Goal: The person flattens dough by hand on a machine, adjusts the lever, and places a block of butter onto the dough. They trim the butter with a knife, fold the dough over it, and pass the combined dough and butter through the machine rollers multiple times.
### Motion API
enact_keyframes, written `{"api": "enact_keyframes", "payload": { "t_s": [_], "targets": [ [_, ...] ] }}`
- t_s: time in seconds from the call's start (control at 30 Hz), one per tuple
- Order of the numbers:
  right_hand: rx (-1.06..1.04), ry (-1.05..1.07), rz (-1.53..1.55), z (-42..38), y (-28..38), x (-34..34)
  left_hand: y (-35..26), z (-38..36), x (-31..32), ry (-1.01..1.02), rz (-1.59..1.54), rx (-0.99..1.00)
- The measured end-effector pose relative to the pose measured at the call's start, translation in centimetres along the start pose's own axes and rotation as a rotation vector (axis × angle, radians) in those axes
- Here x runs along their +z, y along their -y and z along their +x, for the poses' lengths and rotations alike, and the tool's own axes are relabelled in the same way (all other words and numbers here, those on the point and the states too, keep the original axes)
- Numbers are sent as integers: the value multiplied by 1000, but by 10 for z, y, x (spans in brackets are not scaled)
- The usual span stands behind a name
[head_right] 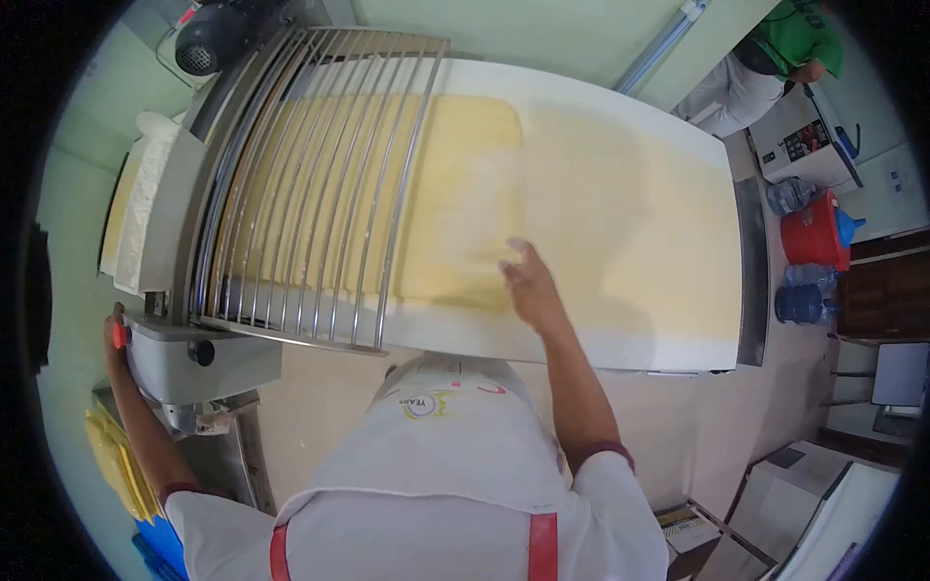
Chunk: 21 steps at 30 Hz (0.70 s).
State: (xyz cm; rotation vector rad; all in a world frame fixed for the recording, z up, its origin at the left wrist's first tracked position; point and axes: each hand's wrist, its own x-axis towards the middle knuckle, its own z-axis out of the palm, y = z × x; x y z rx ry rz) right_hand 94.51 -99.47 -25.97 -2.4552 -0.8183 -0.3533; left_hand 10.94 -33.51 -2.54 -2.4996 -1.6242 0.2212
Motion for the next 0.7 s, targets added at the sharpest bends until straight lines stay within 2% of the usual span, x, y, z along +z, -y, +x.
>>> {"api": "enact_keyframes", "payload": {
  "t_s": [0.03, 0.07, 0.1, 0.13, 0.17, 0.2, 0.23, 0.27, 0.3, 0.33, 0.43, 0.47, 0.5, 0.57, 0.6, 0.63, 0.67, 0.7],
  "targets": [
    [-40, 189, 158, -4, 33, -7, 11, -3, -5, -12, 69, 55],
    [-21, 233, 376, 17, 46, -55, -5, -13, -15, -5, 91, 61],
    [21, 189, 519, 41, 37, -110, -4, -17, -11, -60, 57, 78],
    [132, 62, 605, 60, 6, -160, 2, -15, -6, -112, 32, 107],
    [452, -110, 907, 68, -38, -199, 9, -6, 1, -174, 4, 140],
    [559, -270, 1051, 77, -67, -237, 16, -2, 6, -149, -42, 57],
    [569, -455, 1079, 86, -101, -265, 23, 2, 12, -127, -85, -27],
    [532, -590, 978, 89, -124, -267, 11, -4, 6, -147, -31, 38],
    [496, -653, 813, 88, -135, -248, 2, -6, 1, -166, 24, 109],
    [454, -651, 602, 79, -139, -210, -2, -3, -1, -117, 8, 81],
    [89, -243, -94, 6, -79, -60, -3, 5, -11, -38, -48, -13],
    [-40, -51, -92, -16, -54, -39, 0, 7, -13, -36, -76, -38],
    [69, 129, 147, -18, -41, -44, 4, 4, -10, -36, -108, -69],
    [260, 249, 649, 34, -15, -122, 12, 0, -2, -39, -175, -138],
    [204, -24, 469, 44, -53, -159, 14, -1, 2, -28, -205, -160],
    [385, -184, 857, 55, -109, -199, 13, 0, 4, -26, -178, -148],
    [637, -468, 1153, 71, -156, -225, 12, 1, 6, -24, -150, -135],
    [629, -467, 1150, 76, -157, -227, 14, 1, 7, -16, -58, -82]
  ]
}}
